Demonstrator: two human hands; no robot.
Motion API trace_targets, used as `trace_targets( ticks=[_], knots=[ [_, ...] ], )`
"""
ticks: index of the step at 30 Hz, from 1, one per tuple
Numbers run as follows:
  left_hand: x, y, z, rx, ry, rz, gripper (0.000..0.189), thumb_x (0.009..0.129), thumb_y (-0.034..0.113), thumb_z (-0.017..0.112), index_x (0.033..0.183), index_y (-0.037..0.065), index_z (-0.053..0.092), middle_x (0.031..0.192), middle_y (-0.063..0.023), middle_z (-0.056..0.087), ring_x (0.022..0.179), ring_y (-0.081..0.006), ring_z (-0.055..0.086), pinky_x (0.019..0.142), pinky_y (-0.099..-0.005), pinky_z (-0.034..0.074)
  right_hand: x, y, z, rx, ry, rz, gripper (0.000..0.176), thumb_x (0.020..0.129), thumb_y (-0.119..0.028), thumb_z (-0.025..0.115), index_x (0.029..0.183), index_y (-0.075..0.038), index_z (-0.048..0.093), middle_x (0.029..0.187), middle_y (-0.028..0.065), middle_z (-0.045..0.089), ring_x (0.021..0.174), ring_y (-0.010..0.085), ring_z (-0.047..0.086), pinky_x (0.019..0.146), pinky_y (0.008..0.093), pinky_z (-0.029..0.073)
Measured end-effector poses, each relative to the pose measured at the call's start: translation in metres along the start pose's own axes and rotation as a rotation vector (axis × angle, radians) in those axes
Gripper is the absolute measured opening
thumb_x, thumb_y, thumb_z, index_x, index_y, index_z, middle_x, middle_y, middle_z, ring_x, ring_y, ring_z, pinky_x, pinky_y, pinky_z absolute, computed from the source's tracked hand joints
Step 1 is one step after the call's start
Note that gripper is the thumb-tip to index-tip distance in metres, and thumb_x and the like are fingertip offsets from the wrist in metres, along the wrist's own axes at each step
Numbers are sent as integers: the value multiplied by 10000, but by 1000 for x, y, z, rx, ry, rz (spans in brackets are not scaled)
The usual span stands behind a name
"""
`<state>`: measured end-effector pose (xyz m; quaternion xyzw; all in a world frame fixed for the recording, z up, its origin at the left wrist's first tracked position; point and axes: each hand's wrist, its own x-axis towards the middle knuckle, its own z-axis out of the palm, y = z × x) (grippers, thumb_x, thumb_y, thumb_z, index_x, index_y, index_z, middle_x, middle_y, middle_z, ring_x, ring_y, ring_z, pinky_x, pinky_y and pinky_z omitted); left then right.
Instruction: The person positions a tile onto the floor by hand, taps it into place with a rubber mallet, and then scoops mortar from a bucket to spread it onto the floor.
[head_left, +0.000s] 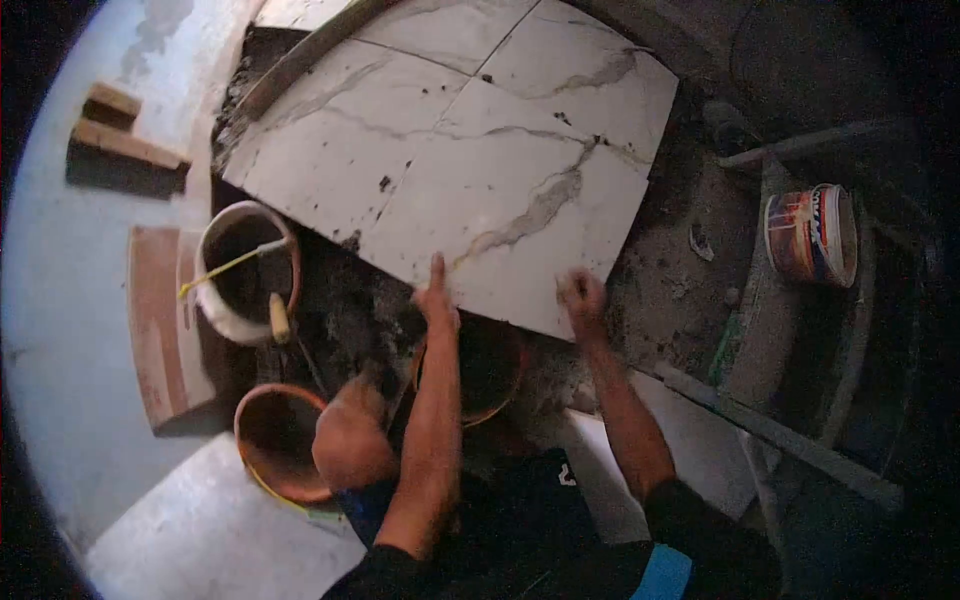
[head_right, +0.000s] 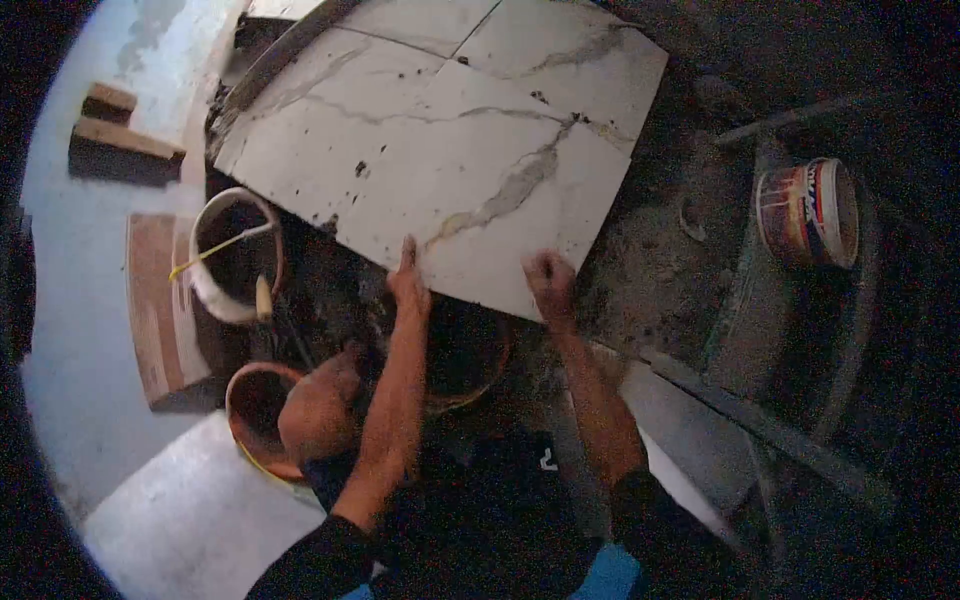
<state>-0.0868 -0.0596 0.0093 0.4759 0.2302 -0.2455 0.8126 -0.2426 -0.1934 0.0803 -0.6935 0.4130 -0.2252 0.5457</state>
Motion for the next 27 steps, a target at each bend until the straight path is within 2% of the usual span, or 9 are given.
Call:
trace_targets(
  ticks=[2,5,10,14,15,19,21,24,27],
  knots=[
    [-5,10,7,61,83,-5,490,735,170,686,1114,-43,460,1062,-113,528,886,-197,542,748,-332,461,76,-1,34,-65,-5,-169,240,701,-134,565,617,10,393,516,127,355,472,201,349,482,339,336],
    [-4,5,4,1,58,41,480,734,139,682,1112,-55,457,1069,-111,528,900,-198,542,771,-331,457,159,-59,73,-101,4,-479,272,686,-109,540,563,8,328,493,109,270,473,127,281,436,332,280],
    [-5,10,9,41,121,-12,483,723,116,687,1109,-62,457,1071,-116,527,913,-202,541,783,-331,454,236,-75,99,226,16,-418,303,681,-117,532,547,-22,277,509,33,204,490,76,261,419,301,237],
    [-2,4,4,35,129,22,471,723,121,685,1103,-52,466,1058,-116,529,906,-196,543,768,-331,459,264,-16,108,-65,114,-387,299,658,-111,506,521,-32,252,473,-10,215,489,66,256,412,293,214],
    [-1,2,-1,33,136,22,471,723,121,685,1103,-52,466,1058,-116,529,906,-196,543,768,-331,459,262,-17,109,31,74,-314,277,647,-91,498,514,-27,264,471,-27,248,488,65,255,408,296,214],
    [-1,5,1,112,137,-18,465,724,126,684,1103,-37,470,1041,-110,532,892,-191,539,733,-334,462,249,-62,105,92,58,-363,269,656,-84,504,529,-23,275,485,-30,258,498,61,260,411,286,220],
    [-7,11,8,152,189,-49,468,720,125,688,1102,-35,471,1035,-110,532,887,-191,537,722,-335,462,235,-90,107,368,45,-478,256,665,-77,506,534,-31,292,499,-40,272,497,59,275,417,272,222],
    [-10,13,10,62,183,12,484,717,127,691,1104,-47,460,1051,-111,526,898,-189,531,742,-333,456,257,-29,120,422,39,-234,249,677,-87,513,533,-27,319,491,-44,290,485,59,297,418,265,232],
    [-6,9,3,53,164,1,505,717,126,691,1123,-46,443,1076,-120,516,920,-199,530,776,-342,450,263,-19,123,224,22,-287,252,694,-85,508,514,-42,336,486,-49,311,464,53,296,405,252,232]
  ],
)
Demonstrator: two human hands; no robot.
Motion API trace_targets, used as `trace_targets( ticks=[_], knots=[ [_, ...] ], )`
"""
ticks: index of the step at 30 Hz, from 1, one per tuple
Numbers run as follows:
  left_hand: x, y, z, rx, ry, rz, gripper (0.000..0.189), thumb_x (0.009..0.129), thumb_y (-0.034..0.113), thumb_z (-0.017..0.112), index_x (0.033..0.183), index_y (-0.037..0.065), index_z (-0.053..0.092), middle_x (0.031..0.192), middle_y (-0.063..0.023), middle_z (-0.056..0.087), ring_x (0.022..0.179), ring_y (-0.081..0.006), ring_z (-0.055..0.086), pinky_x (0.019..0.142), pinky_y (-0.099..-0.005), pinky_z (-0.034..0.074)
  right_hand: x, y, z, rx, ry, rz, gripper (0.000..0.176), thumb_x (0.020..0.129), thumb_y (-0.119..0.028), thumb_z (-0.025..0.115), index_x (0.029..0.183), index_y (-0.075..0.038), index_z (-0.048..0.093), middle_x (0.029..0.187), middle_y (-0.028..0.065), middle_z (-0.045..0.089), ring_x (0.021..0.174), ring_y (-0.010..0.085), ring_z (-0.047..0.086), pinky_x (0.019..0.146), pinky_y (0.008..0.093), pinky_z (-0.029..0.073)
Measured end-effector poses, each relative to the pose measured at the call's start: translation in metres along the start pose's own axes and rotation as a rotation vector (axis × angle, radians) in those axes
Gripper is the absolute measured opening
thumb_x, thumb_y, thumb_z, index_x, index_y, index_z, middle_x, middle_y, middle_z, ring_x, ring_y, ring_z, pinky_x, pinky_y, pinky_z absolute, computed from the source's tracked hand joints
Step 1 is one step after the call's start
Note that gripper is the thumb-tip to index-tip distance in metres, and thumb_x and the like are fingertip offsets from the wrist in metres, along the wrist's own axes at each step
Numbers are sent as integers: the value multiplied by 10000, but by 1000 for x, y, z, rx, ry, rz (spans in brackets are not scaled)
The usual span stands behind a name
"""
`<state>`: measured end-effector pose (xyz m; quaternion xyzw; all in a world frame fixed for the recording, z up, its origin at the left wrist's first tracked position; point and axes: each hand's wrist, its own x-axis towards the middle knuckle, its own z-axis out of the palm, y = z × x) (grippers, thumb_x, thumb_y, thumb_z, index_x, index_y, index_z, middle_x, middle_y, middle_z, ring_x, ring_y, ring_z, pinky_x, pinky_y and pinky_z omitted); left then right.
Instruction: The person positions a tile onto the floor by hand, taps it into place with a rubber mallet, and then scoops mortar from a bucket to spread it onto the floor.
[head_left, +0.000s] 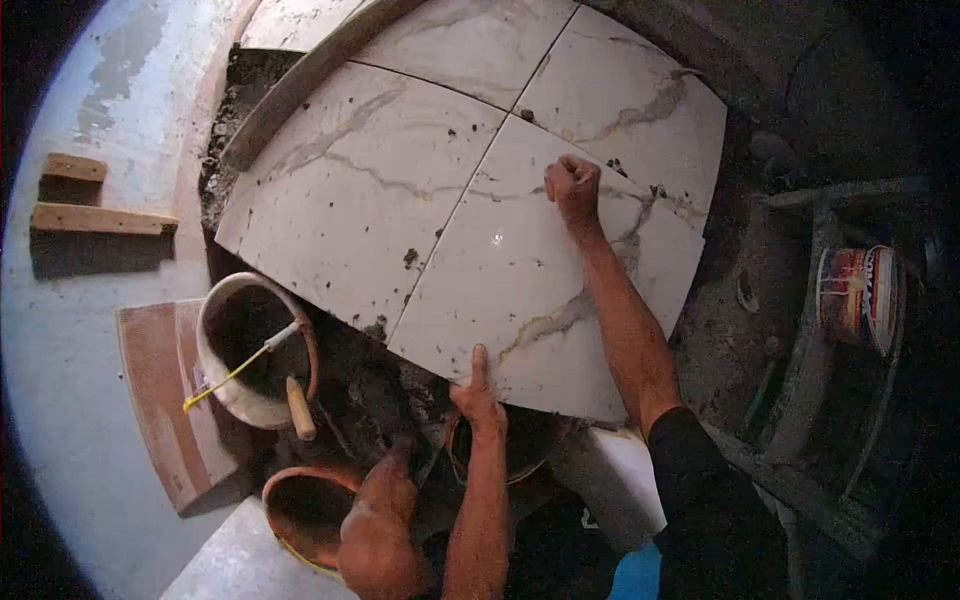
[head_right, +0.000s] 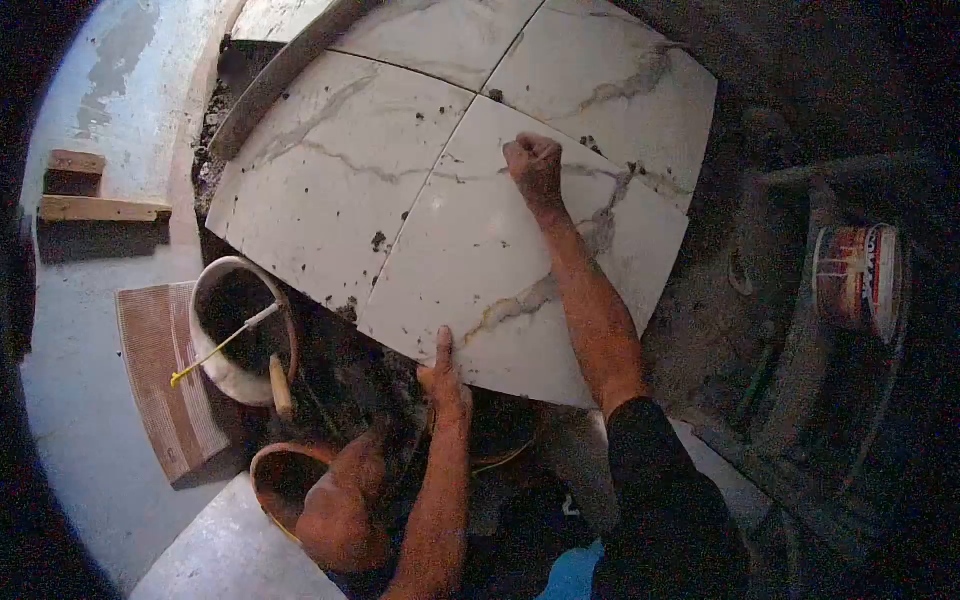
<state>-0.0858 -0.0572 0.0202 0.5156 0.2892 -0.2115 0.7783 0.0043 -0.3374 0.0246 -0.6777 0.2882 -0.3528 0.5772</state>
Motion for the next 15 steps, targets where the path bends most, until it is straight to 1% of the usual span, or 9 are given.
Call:
trace_targets(
  ticks=[2,5,6,9,10,12,13,14,15],
  knots=[
    [0,4,7,35,24,37,511,719,115,686,1135,-43,433,1091,-128,509,934,-202,527,798,-342,444,-4,-41,4,56,-16,-93,255,687,-63,506,514,-53,319,488,-42,301,458,44,278,398,237,224],
    [-1,8,9,18,52,-26,502,722,94,679,1137,-43,431,1095,-131,507,940,-202,524,789,-343,447,-21,-55,4,249,-20,-16,261,676,-45,511,516,-61,305,488,-42,290,469,36,276,402,231,224],
    [-3,8,6,20,66,-29,502,722,94,679,1137,-43,431,1095,-131,507,940,-202,524,789,-343,447,-18,5,5,-94,24,-108,268,684,-23,508,525,-67,297,493,-48,285,482,30,274,407,225,222],
    [-1,5,4,86,41,-37,561,719,139,693,1164,-40,401,1090,-113,510,955,-214,521,813,-347,436,-17,-33,16,-9,-141,-19,244,716,-44,482,508,-62,355,462,-27,326,416,58,288,378,234,220],
    [0,4,7,68,19,9,531,715,155,699,1130,-43,435,1060,-111,527,918,-205,530,795,-334,437,-21,-52,19,-60,-188,-168,268,705,-61,494,489,-63,335,455,-29,309,413,56,263,376,238,208],
    [-2,3,8,45,34,55,502,711,171,706,1097,-46,468,1031,-109,543,881,-197,539,778,-321,437,-44,-56,29,9,-184,-174,256,685,-45,508,506,-54,325,473,-43,287,447,44,266,391,237,204],
    [-2,6,8,188,81,39,481,703,201,715,1046,-58,499,999,-104,554,864,-173,533,767,-307,432,-52,-56,36,75,-161,-186,251,664,-30,522,523,-45,316,491,-57,265,481,33,268,406,235,201],
    [-2,8,7,327,124,23,467,695,231,723,994,-70,529,968,-99,566,847,-149,527,756,-294,426,-50,-41,38,-94,-280,-62,236,681,-32,519,522,-33,344,485,-53,297,463,33,287,392,231,216],
    [-2,7,5,314,145,23,467,695,231,723,994,-70,529,968,-99,566,847,-149,527,756,-294,426,-49,-37,40,-90,-304,-60,236,681,-32,519,522,-33,344,485,-53,297,463,33,287,392,231,216]
  ],
)
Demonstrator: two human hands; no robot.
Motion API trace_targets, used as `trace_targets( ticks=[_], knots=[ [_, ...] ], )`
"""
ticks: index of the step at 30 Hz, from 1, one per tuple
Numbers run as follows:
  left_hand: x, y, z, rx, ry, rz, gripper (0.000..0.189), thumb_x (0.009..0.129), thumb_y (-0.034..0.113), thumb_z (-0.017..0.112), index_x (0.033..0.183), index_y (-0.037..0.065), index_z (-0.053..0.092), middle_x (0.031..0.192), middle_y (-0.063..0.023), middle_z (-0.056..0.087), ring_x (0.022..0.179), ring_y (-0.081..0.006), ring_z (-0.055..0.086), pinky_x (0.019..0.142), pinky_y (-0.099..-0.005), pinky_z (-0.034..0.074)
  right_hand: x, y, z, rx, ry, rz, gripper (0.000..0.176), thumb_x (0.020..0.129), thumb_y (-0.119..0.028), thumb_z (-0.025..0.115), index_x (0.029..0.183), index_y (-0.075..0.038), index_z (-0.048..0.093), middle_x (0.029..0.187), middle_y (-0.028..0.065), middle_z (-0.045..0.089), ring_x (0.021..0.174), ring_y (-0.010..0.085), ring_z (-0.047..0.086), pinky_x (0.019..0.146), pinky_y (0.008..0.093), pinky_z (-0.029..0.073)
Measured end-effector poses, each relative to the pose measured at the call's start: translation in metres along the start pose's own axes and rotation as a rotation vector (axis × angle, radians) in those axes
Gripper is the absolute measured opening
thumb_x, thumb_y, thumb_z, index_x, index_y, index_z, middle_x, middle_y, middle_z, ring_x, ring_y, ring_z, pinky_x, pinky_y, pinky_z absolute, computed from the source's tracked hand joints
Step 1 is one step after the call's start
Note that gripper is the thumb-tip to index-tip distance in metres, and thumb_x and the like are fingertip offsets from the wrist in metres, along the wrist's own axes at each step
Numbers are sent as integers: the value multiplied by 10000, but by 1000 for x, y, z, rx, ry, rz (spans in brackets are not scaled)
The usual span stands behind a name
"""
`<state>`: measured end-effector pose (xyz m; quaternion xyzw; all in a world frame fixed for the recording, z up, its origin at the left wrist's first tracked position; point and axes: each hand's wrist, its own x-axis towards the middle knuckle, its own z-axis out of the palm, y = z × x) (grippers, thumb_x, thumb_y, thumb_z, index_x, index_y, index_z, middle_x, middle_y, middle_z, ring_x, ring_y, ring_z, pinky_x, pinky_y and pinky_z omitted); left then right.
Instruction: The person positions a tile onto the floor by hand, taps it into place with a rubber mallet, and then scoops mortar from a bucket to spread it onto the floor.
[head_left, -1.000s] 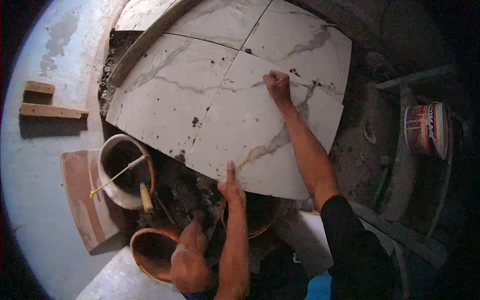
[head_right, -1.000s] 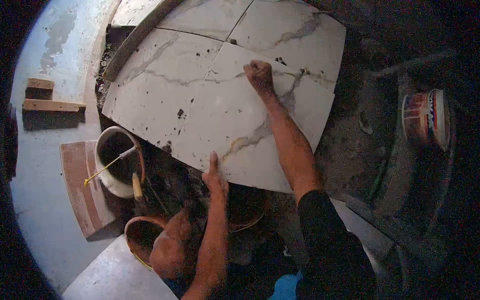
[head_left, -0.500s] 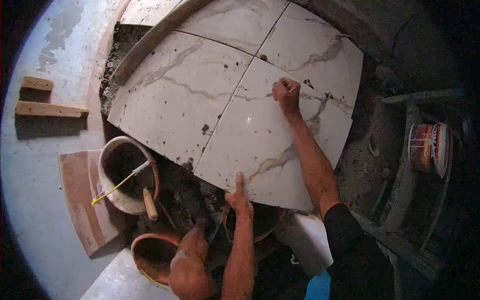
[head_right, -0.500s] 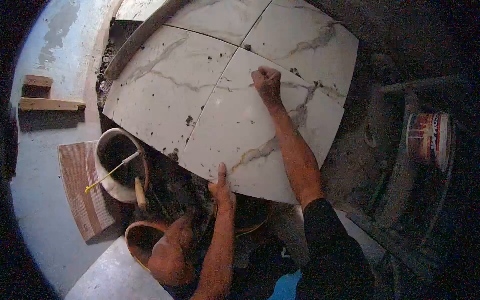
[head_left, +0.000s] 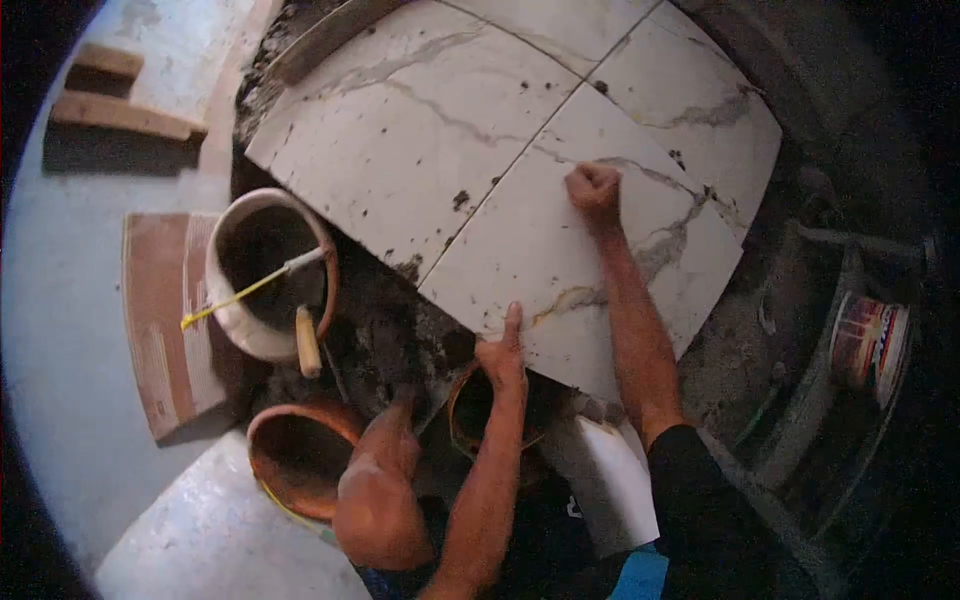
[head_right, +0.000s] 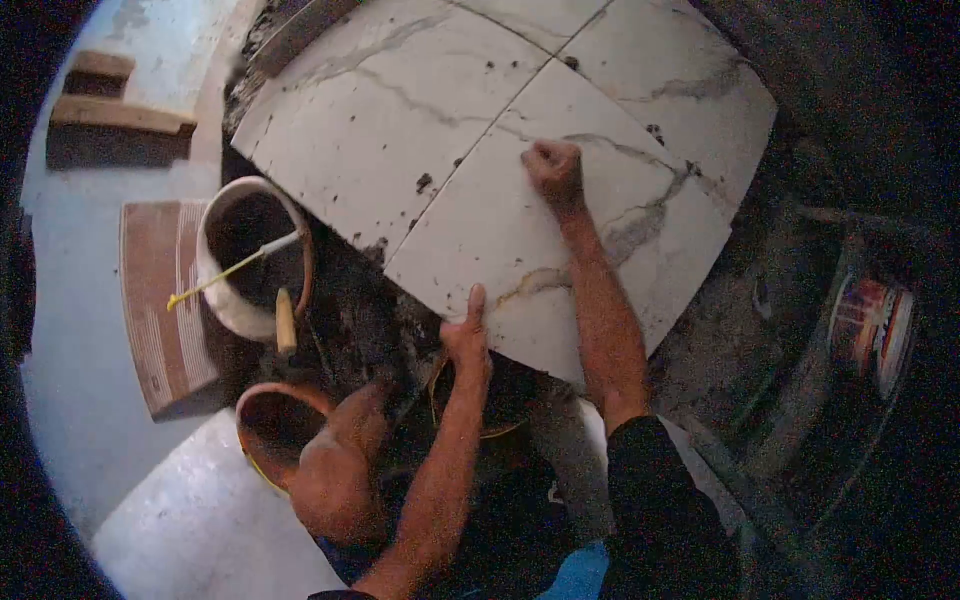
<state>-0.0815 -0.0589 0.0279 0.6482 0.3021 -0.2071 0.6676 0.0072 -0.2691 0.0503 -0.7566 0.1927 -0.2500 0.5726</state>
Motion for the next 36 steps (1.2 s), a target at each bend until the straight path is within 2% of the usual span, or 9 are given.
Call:
trace_targets(
  ticks=[7,10,16,18,22,23,25,28,36],
  knots=[
    [6,2,-2,1,-39,82,479,703,261,715,988,-74,527,947,-100,571,830,-170,516,780,-294,405,-11,-17,0,297,54,-221,240,735,-58,530,524,-11,426,495,-29,406,435,51,358,385,215,288],
    [4,0,-2,44,-89,64,493,701,268,715,1003,-68,517,952,-105,569,838,-180,521,786,-304,406,-9,33,-1,-153,-54,-1,231,763,-81,540,560,10,478,495,0,427,428,67,374,384,219,303],
    [12,-17,3,-61,-13,122,497,692,284,718,983,-68,521,938,-112,579,834,-180,526,781,-304,408,-20,-32,-6,419,104,-101,190,753,-32,462,571,-35,407,498,-1,357,405,96,277,362,271,235],
    [7,-9,1,-90,-49,115,520,682,300,725,989,-69,524,933,-119,586,837,-183,532,774,-307,411,-21,57,-8,196,143,157,211,755,-54,459,550,-29,416,489,16,409,401,87,335,371,242,278],
    [12,-9,2,-49,-56,78,521,678,317,726,981,-64,538,916,-110,591,831,-184,534,763,-311,415,-18,-44,-6,282,213,-129,225,744,-42,446,533,-38,369,477,-16,325,391,79,266,358,250,225],
    [8,-2,0,58,-50,39,538,679,346,719,979,-63,540,929,-109,589,835,-182,532,763,-308,416,-21,-36,-26,412,-31,-188,231,735,-42,456,528,-50,354,487,-22,334,407,78,288,372,244,239],
    [0,-3,-8,185,-77,-13,555,680,374,712,978,-62,542,941,-107,587,838,-180,530,763,-304,417,-29,43,-24,-294,83,-65,238,730,-43,468,526,-64,347,488,-17,354,424,76,312,385,241,250],
    [-1,4,-2,87,-72,82,540,690,373,708,946,-78,556,914,-111,601,789,-167,527,728,-309,420,-28,9,-32,236,73,0,258,772,-49,453,538,-83,350,481,-4,365,421,82,324,384,254,266],
    [9,-14,4,-35,-114,69,498,734,358,668,961,-68,542,860,-114,595,643,-209,584,617,-350,515,-32,-11,-46,-11,199,-83,299,632,-102,534,491,-35,279,439,24,224,455,81,237,393,306,218]
  ],
)
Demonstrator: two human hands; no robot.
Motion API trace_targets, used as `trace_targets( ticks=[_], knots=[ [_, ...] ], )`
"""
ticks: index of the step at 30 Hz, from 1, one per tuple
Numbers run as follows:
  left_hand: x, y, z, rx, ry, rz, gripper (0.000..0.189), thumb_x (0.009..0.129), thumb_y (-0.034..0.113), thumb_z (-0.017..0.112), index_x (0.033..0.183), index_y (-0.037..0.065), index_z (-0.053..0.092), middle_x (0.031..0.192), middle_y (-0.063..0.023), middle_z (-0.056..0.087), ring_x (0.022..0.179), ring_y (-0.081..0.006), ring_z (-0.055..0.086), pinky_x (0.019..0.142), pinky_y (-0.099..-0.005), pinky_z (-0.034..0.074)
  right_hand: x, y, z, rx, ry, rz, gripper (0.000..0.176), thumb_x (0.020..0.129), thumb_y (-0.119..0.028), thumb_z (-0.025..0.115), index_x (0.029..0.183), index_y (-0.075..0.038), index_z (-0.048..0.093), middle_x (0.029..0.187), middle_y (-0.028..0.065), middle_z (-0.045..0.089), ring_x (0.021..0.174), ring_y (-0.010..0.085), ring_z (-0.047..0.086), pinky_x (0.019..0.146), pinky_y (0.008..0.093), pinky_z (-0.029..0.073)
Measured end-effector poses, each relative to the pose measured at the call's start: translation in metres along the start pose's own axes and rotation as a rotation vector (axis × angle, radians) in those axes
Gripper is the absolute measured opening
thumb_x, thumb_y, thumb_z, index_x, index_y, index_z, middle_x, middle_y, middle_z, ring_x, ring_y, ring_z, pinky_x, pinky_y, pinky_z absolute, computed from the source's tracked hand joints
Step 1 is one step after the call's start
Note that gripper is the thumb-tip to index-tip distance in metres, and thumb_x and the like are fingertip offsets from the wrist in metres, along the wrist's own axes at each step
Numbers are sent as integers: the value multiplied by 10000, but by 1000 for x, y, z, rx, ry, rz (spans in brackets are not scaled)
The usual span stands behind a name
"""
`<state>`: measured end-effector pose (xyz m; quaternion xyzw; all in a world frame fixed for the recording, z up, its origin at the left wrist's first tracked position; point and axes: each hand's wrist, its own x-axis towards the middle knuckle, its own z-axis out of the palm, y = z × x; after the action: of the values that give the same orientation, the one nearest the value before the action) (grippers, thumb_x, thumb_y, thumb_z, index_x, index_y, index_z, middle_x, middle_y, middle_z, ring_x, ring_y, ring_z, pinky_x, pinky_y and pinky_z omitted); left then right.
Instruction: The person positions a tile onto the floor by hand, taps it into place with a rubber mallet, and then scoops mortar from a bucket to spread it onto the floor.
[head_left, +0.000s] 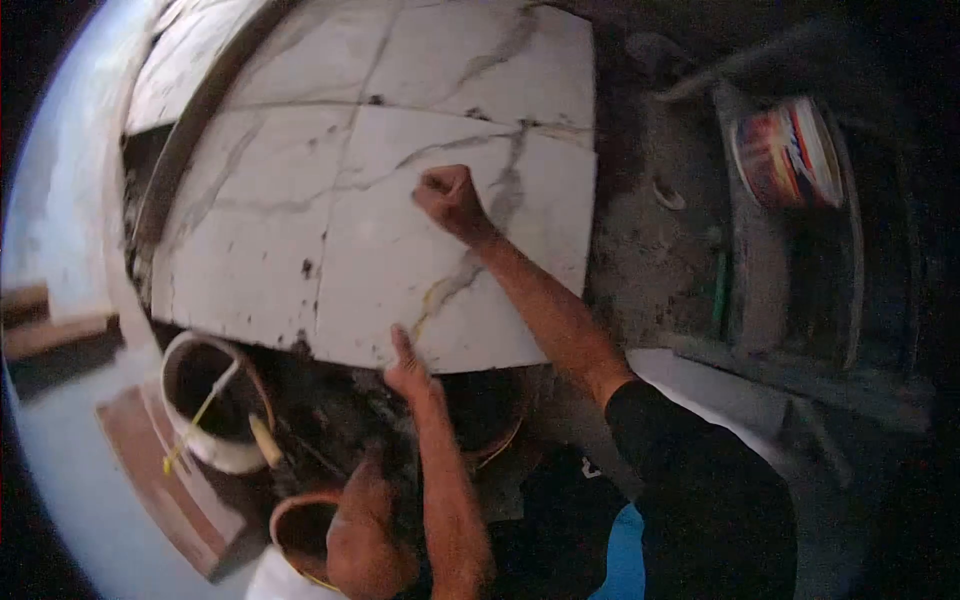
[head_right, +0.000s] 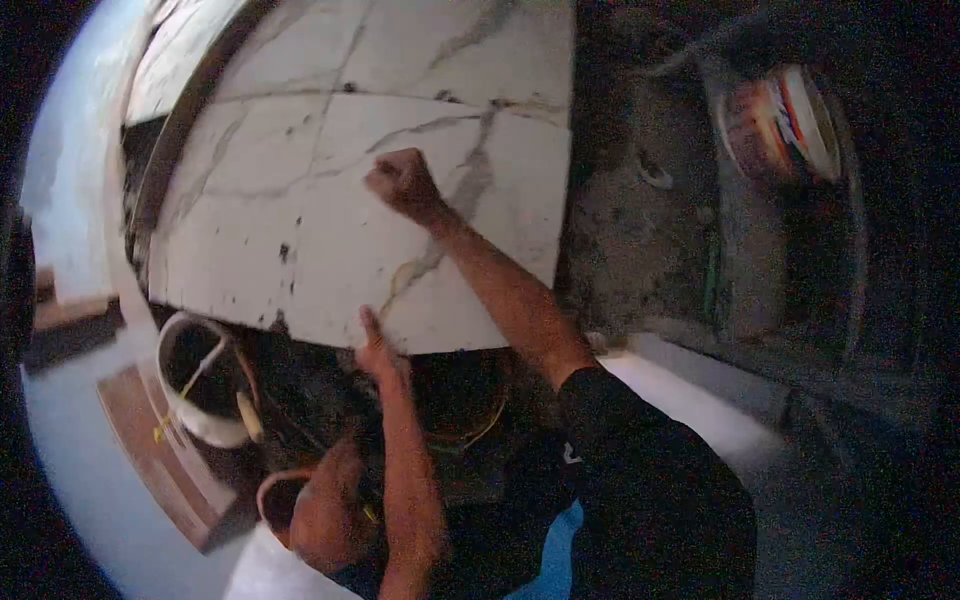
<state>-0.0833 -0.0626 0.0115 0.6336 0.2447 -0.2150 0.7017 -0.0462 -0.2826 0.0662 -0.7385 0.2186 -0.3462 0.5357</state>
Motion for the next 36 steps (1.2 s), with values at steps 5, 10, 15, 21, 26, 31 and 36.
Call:
trace_targets(
  ticks=[5,10,15,21,26,31,36],
  knots=[
    [-3,8,-13,79,-174,-153,525,748,370,647,994,-77,526,881,-126,597,657,-220,597,589,-349,522,10,-40,-59,2,160,-103,309,678,-89,544,496,-36,301,443,-29,245,447,45,246,400,249,202],
    [-11,23,-8,165,-212,-96,551,759,357,638,997,-119,497,960,-171,572,778,-244,592,628,-371,519,-13,52,-94,-92,361,156,278,667,-85,535,503,-25,319,458,-18,272,464,58,269,398,266,234],
    [7,16,-25,308,-204,-55,589,734,435,638,977,-89,522,923,-134,583,732,-218,585,592,-354,503,3,20,-102,-23,387,-184,274,657,-83,538,508,-23,316,455,1,263,461,62,272,391,282,249],
    [-1,24,-17,434,-197,-53,409,829,226,505,1161,-5,447,1096,-124,503,836,-202,552,681,-322,473,-4,68,-105,-2,351,-21,257,651,-119,543,505,-12,361,417,79,275,416,87,280,379,301,265],
    [-16,26,-6,486,-164,-32,525,794,389,533,1077,-49,472,1000,-118,540,765,-194,550,641,-330,465,6,65,-107,-182,494,-69,254,658,-136,544,510,-9,383,405,106,304,402,99,293,381,307,283],
    [-11,21,-7,480,-63,-5,644,715,546,597,874,-77,557,792,-101,591,598,-171,539,538,-334,451,-10,58,-120,-77,299,-161,242,666,-136,547,501,-12,421,409,112,378,379,113,340,388,295,314],
    [-11,25,-7,591,-91,27,571,728,529,597,702,-41,575,629,-58,540,534,-140,467,498,-324,404,-6,66,-123,-179,333,31,206,660,-120,549,514,-9,455,428,104,431,386,129,382,397,295,333]
  ],
)
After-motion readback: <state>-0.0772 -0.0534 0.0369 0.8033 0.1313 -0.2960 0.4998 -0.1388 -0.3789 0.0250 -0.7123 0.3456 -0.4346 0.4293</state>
